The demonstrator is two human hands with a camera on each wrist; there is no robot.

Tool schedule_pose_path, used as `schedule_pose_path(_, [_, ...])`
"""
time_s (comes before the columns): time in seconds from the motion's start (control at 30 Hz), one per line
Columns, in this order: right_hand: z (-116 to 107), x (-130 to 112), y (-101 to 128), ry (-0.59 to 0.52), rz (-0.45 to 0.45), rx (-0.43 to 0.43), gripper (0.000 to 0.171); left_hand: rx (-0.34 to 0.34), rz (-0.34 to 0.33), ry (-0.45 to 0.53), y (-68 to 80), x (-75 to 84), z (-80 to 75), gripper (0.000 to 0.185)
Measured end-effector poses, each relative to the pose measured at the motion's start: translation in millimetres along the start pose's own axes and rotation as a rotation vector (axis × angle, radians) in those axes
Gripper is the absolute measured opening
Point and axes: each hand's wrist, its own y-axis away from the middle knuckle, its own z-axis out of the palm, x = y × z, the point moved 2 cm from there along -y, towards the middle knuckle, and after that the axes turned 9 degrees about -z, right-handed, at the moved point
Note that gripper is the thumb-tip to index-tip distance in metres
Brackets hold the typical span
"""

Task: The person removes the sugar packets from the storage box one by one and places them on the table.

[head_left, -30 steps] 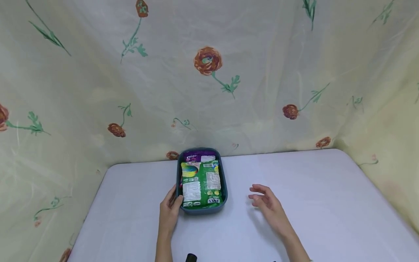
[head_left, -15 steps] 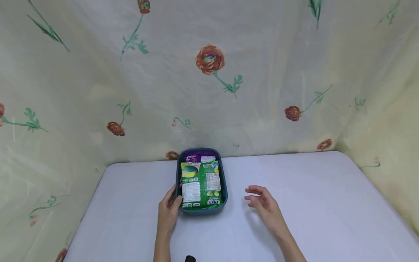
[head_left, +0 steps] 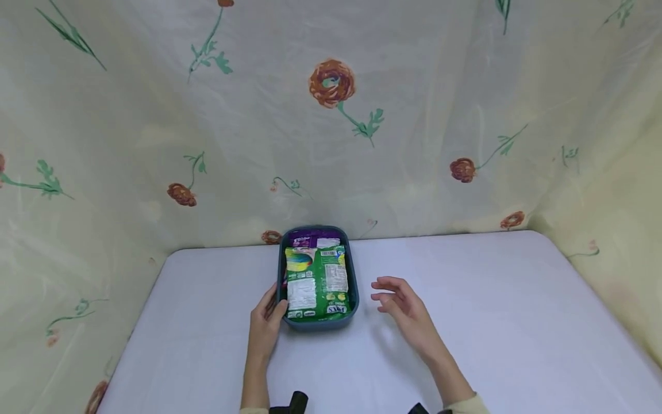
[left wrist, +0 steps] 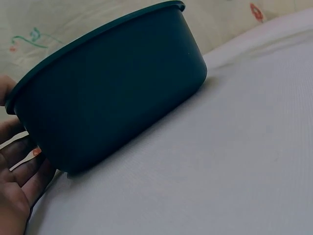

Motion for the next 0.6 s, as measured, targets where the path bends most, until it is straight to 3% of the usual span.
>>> schedule_pose_path(0.43, [16.5, -13.7, -26.2, 0.057, -0.053, -0.127, 0.037, -0.009, 0.018, 0.014, -3.1, 0.9, 2.1, 0.051])
schedule_pose_path(0.6, [24.7, -16.7, -31.0, 0.112, 0.007, -0.173, 0.038, 0.005, 0.007, 0.000, -2.3, -0.9, -0.2, 0.050])
